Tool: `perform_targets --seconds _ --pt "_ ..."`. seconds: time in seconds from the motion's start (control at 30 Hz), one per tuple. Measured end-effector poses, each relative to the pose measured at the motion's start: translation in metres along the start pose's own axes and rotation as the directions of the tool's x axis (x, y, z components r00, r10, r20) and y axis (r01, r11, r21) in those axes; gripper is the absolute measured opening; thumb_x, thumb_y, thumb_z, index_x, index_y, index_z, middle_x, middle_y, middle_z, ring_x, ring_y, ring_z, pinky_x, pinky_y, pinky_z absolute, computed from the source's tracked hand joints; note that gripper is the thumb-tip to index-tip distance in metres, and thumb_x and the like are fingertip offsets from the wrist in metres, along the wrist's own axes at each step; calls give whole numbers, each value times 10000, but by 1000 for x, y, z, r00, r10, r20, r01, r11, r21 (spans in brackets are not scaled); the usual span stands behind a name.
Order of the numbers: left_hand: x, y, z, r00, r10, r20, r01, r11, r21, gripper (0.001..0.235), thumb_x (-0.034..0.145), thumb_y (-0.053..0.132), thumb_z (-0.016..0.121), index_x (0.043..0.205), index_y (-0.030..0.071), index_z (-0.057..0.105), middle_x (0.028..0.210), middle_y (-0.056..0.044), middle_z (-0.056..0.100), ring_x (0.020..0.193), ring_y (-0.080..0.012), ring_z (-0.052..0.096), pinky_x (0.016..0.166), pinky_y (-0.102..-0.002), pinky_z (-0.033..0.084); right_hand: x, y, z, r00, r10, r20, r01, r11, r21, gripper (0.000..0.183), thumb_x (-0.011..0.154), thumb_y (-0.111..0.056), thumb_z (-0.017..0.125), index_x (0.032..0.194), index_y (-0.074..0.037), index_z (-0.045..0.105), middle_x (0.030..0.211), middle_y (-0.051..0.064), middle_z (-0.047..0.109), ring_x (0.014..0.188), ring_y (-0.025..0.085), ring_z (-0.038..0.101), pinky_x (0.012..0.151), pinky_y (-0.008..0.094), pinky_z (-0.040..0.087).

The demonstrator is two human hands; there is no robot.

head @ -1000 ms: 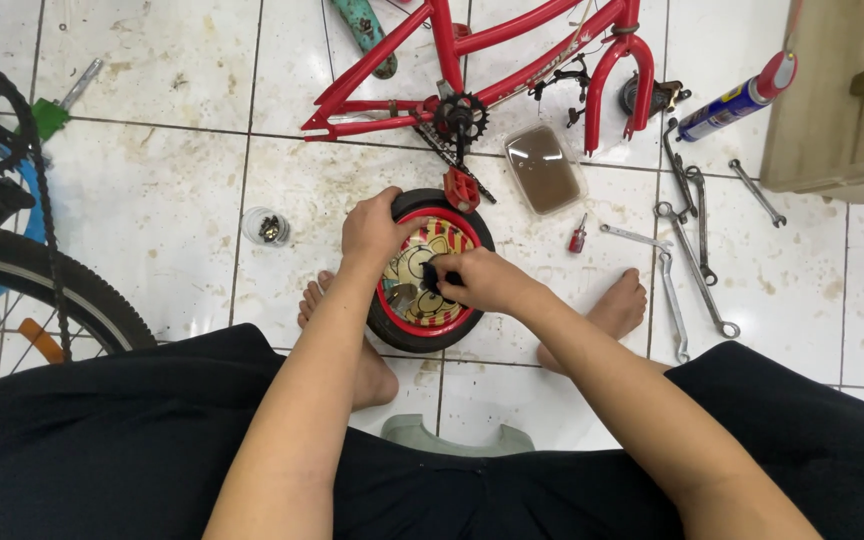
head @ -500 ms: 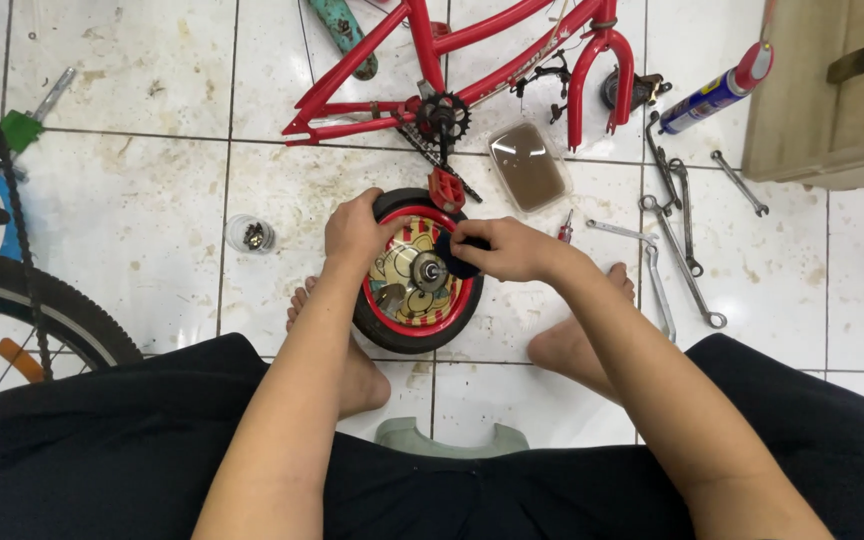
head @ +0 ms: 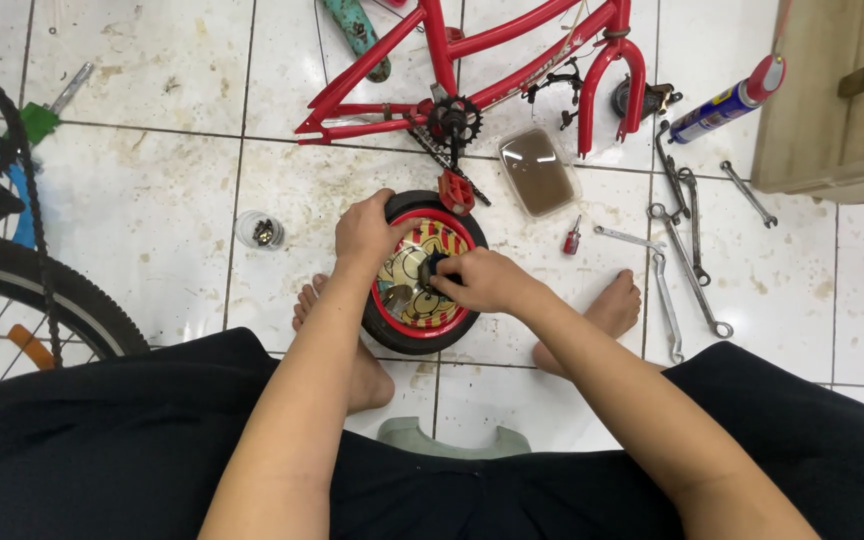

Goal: The person cleans the hub and spokes of a small bicycle wheel using a black cloth and a liquid from a container. They wipe the wheel thoroughly, dip the cloth into the liquid, and continue cleaning the surface and inner parts of the wheel.

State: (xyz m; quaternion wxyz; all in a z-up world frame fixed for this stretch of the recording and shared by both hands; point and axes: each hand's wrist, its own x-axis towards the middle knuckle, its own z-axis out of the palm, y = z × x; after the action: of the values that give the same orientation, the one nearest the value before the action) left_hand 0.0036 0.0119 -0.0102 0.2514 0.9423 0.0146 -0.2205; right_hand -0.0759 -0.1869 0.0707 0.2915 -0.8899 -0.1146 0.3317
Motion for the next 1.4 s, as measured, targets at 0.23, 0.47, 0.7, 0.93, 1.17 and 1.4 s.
perform_targets --seconds 0.23,0.47,0.7,0.93,1.17,1.4 --pt "-2 -6 2 1000 -19 -9 19 1000 12 599 833 537 768 1338 249 625 1145 -126 739 1136 -336 693 958 -459 555 -22 -9 -44 995 74 62 -77 995 59 337 906 -423 619 989 -141 784 962 195 779 1040 425 704 945 520 555" --pt "3 -4 3 999 -22 -27 22 1000 -12 597 830 514 776 1329 215 638 1138 -140 740 1121 -361 697 941 -469 558 -1 9 1 999 3 37 -7 994 107 377 948 -304 500 1181 -145 750 1094 234 737 1144 430 656 1025 511 507" --pt "1 -2 -4 1000 -4 -1 4 999 -50 617 820 531 786 1315 195 638 1143 -154 735 1132 -379 689 949 -468 554 -7 12 -24 999 30 44 -34 993 110 399 922 -306 489 1172 -126 743 1074 198 763 1103 436 675 1002 546 513" --pt "6 -6 -3 999 -37 24 40 995 -95 636 781 578 806 1271 197 667 1114 -140 741 1115 -358 698 928 -450 564 7 53 15 970 -70 -232 145 936 321 645 904 -167 686 1394 -184 268 1211 166 714 1164 418 644 961 557 512" --pt "7 -1 -6 999 -41 31 44 996 -81 624 791 563 804 1277 199 662 1118 -146 734 1116 -371 695 925 -468 564 12 79 68 816 -251 -521 387 906 170 250 854 -119 743 1097 -59 728 1160 188 644 1033 381 680 870 451 583" --pt "3 2 -9 999 -2 39 6 996 -84 622 780 560 812 1260 191 671 1122 -157 735 1125 -385 690 932 -478 559 19 96 78 756 90 -648 331 802 497 421 855 0 716 1272 23 658 1101 228 668 884 332 706 662 400 616"
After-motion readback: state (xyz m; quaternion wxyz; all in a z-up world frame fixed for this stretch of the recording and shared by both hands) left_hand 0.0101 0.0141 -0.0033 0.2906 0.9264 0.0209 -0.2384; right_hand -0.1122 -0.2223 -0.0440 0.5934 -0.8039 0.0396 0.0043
